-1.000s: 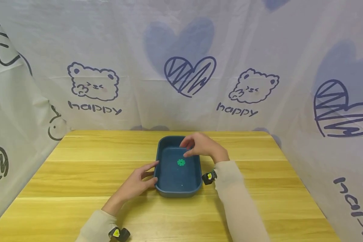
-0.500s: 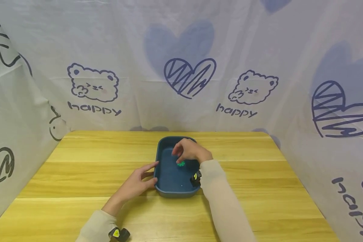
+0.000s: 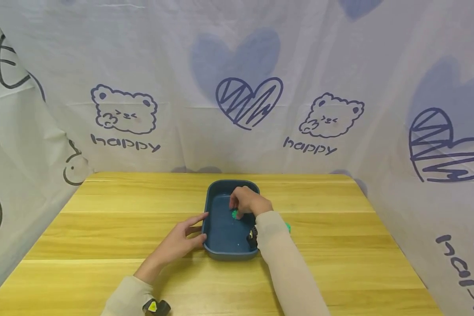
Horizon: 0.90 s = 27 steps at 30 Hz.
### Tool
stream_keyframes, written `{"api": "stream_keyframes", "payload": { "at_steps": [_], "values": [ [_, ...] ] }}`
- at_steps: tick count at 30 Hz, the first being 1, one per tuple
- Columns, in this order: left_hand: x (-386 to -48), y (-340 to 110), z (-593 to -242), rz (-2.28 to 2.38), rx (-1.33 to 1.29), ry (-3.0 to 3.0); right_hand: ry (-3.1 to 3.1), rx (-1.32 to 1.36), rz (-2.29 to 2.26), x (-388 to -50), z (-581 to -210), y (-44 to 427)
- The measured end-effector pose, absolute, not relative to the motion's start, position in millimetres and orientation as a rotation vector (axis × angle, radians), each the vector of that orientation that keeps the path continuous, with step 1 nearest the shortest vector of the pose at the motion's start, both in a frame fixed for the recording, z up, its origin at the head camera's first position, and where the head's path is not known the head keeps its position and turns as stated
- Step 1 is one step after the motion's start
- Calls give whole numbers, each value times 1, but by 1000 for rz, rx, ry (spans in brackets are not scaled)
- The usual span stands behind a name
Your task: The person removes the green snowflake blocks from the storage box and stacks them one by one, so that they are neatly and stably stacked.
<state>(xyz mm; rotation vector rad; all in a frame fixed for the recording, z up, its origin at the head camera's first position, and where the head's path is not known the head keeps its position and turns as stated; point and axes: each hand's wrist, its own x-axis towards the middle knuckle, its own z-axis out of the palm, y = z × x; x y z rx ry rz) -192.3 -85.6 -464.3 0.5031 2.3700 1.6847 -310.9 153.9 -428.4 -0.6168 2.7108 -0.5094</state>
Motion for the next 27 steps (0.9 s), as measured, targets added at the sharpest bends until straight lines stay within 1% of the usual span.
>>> {"api": "stream_keyframes", "payload": {
  "at_steps": [13, 27],
  "values": [
    [-192, -85, -466, 1674, 503, 2389, 2657, -688, -584, -310, -437, 150],
    [-192, -84, -462, 1667, 485, 2381, 2648, -649, -599, -307, -435, 152]
  ]
}}
